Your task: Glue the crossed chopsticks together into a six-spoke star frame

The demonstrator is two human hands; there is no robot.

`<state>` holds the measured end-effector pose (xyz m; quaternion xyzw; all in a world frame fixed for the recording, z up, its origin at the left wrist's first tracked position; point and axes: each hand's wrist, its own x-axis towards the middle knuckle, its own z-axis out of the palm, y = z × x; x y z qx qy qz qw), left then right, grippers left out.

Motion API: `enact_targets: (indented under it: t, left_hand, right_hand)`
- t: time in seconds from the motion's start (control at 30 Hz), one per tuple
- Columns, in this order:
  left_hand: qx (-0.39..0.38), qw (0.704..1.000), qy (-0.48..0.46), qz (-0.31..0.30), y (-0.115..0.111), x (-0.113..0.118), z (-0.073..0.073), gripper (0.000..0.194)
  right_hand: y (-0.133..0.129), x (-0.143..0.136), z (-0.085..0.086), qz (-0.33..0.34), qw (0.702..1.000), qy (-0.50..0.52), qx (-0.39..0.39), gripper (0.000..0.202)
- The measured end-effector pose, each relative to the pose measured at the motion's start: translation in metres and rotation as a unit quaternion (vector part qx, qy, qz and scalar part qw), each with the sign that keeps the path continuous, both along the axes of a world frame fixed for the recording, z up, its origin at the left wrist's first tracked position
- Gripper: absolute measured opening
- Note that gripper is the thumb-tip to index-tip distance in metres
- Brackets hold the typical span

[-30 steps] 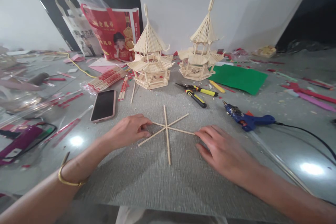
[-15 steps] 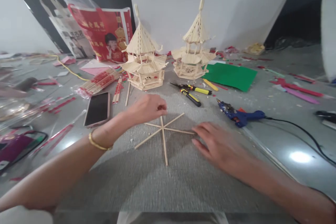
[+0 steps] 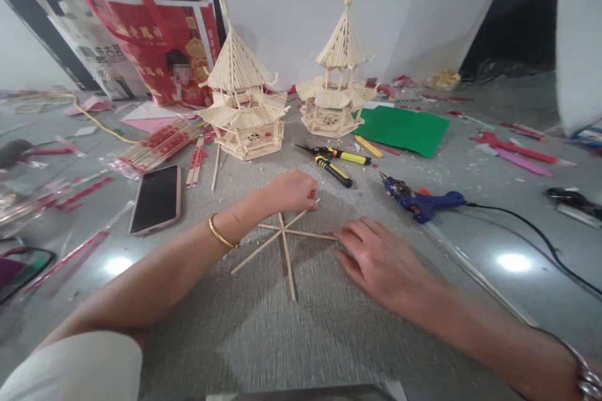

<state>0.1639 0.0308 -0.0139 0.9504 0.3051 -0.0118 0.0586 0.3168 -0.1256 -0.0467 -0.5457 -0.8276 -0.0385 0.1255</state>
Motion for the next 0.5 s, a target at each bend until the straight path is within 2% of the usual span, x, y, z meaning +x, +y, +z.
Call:
enact_targets:
  t: [0.17,0.5]
  left_hand:
    - [-0.008,1.000,-0.008,0.000,0.0019,-0.0006,-0.0034,0.017]
    - [-0.014,1.000,-0.010,0.001,-0.0012,0.0007,-0.0009,0.013]
  right_hand:
    - [-0.0016,0.0008,-0.0006,0.009,1.000,-0.002,0.007,0.011]
    - [-0.0026,0.0015,-0.0008,0.018,1.000,0.004,0.012,0.013]
